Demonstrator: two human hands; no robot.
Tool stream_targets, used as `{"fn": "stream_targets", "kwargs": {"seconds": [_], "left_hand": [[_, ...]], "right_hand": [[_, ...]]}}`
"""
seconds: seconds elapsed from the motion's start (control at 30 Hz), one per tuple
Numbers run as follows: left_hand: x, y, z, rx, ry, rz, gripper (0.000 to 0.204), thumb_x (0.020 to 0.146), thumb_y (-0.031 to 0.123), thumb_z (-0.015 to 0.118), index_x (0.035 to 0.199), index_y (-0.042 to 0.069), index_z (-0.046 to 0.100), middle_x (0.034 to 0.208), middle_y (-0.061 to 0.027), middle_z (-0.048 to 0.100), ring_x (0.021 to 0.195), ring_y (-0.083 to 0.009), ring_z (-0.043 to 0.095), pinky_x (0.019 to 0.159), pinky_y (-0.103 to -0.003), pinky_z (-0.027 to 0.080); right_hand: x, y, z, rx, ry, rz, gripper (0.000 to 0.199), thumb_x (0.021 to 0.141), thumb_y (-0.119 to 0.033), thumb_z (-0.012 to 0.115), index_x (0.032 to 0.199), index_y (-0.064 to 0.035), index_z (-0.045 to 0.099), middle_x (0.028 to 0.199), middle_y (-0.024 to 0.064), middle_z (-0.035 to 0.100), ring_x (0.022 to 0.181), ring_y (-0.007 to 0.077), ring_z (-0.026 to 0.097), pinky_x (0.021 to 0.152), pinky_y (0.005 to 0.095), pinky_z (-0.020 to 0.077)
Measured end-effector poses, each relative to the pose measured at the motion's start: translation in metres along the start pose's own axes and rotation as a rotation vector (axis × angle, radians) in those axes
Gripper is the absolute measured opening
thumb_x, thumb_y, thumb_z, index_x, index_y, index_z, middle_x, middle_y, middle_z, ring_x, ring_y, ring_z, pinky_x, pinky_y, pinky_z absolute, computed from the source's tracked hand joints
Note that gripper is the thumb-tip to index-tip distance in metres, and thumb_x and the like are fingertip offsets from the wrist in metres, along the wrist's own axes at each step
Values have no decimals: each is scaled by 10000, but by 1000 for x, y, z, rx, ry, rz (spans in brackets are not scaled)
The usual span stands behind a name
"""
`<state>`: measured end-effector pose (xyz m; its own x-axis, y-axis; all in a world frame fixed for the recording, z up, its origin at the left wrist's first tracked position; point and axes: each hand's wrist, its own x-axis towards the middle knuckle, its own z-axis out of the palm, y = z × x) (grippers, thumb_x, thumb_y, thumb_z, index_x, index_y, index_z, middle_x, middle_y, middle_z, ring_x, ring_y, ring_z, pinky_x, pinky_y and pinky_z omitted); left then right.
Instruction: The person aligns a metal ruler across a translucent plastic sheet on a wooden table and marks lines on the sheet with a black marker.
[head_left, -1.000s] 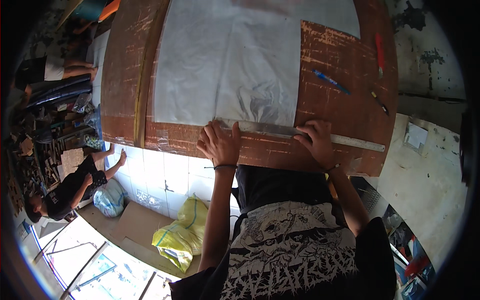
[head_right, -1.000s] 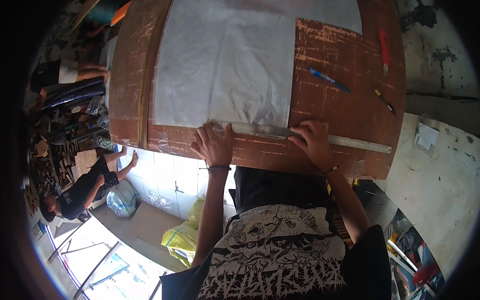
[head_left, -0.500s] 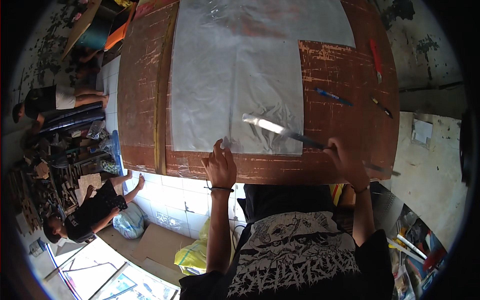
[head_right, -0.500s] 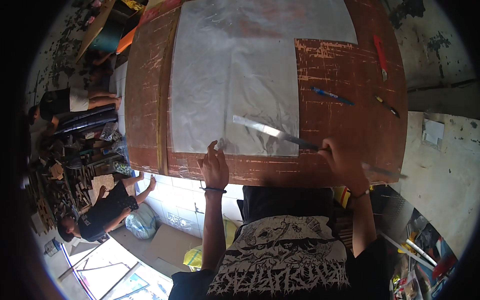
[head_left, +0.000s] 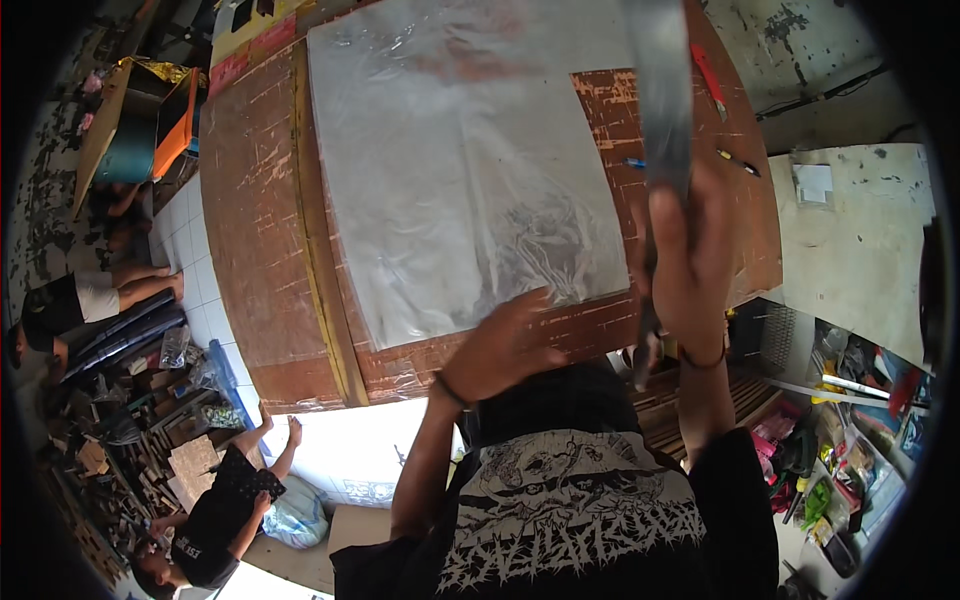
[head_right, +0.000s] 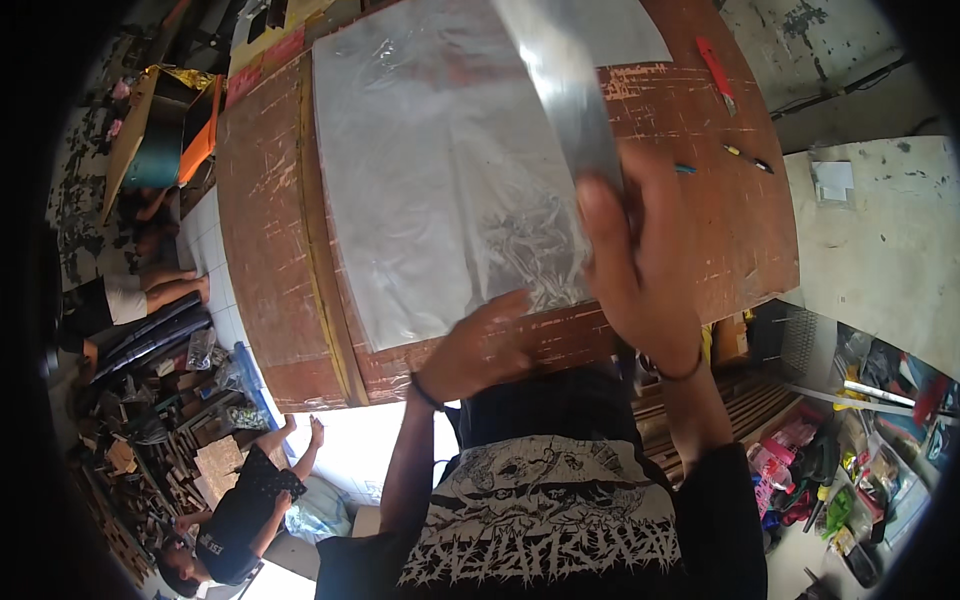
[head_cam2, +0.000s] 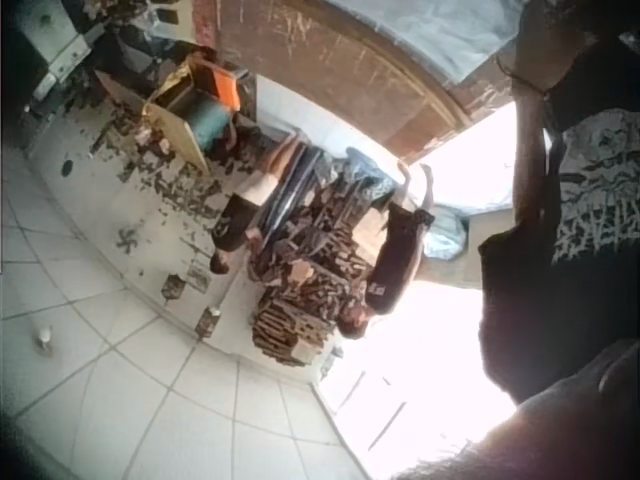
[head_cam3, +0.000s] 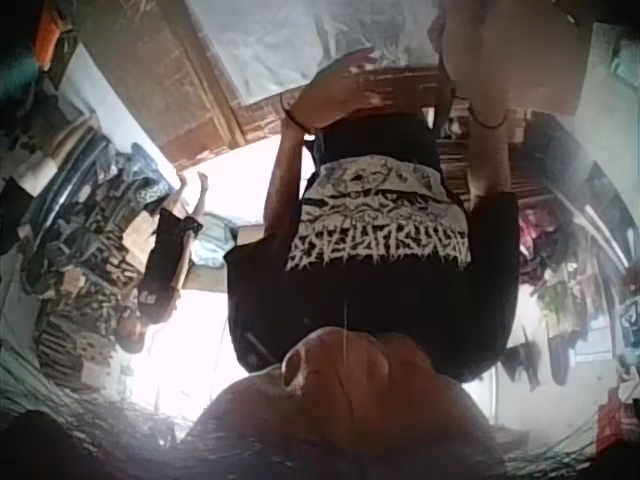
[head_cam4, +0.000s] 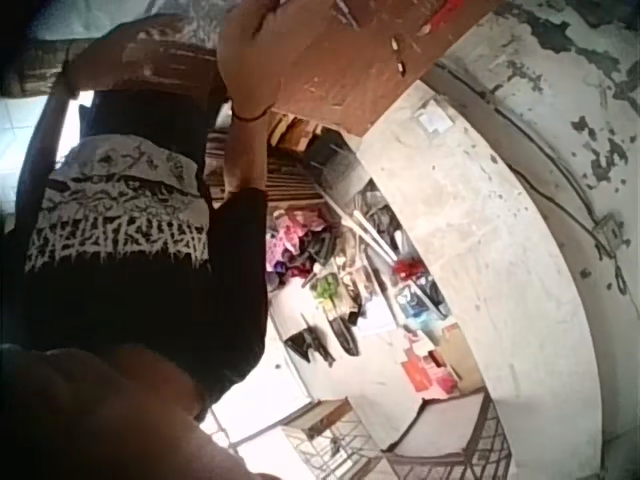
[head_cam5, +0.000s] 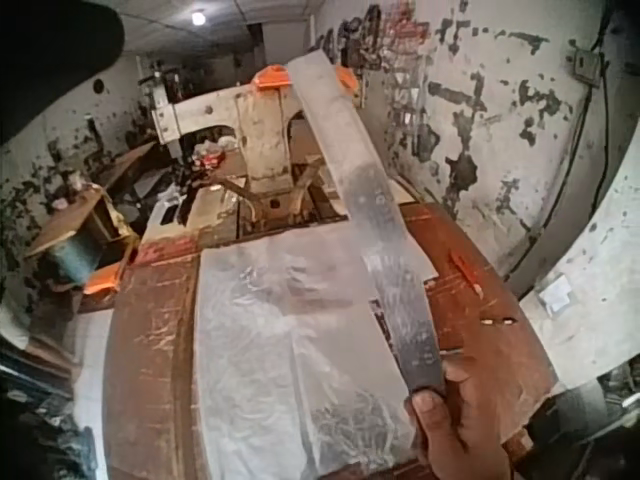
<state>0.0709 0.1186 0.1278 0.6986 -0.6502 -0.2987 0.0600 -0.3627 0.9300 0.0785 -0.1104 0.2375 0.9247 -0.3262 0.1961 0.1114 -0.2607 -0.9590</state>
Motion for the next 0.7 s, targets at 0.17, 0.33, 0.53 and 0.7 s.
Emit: {"fn": "stream_targets", "kwargs": {"seconds": [0.17,0.33,0.53,0.7], "left_hand": [[1,7,27,-522,-39,71,345,1071,279,611,1262,-9,610,870,-64,713,808,-169,695,755,-320,562],[-47,-54,1,-368,469,-80,304,1120,259,488,1165,14,661,658,41,502,540,-46,476,488,-262,410],[-92,-78,34,-365,759,-185,484,1122,449,416,981,17,585,595,-2,512,441,-71,472,392,-244,372],[-48,-46,27,292,602,52,238,1056,171,552,1088,-47,642,922,-260,682,887,-456,681,771,-491,515]], "right_hand": [[69,-34,81,390,197,-175,290,1083,-214,580,1292,-25,515,853,2,527,612,21,513,429,196,439],[37,57,145,101,29,-136,229,1051,-267,647,1091,-45,607,775,24,634,658,87,606,572,282,496],[-71,81,181,324,-466,209,222,1101,-223,535,1157,-12,494,910,116,711,822,187,737,718,332,581],[-27,43,141,458,-511,265,166,1104,-159,496,1153,-2,467,854,105,681,702,168,696,656,302,604]]}}
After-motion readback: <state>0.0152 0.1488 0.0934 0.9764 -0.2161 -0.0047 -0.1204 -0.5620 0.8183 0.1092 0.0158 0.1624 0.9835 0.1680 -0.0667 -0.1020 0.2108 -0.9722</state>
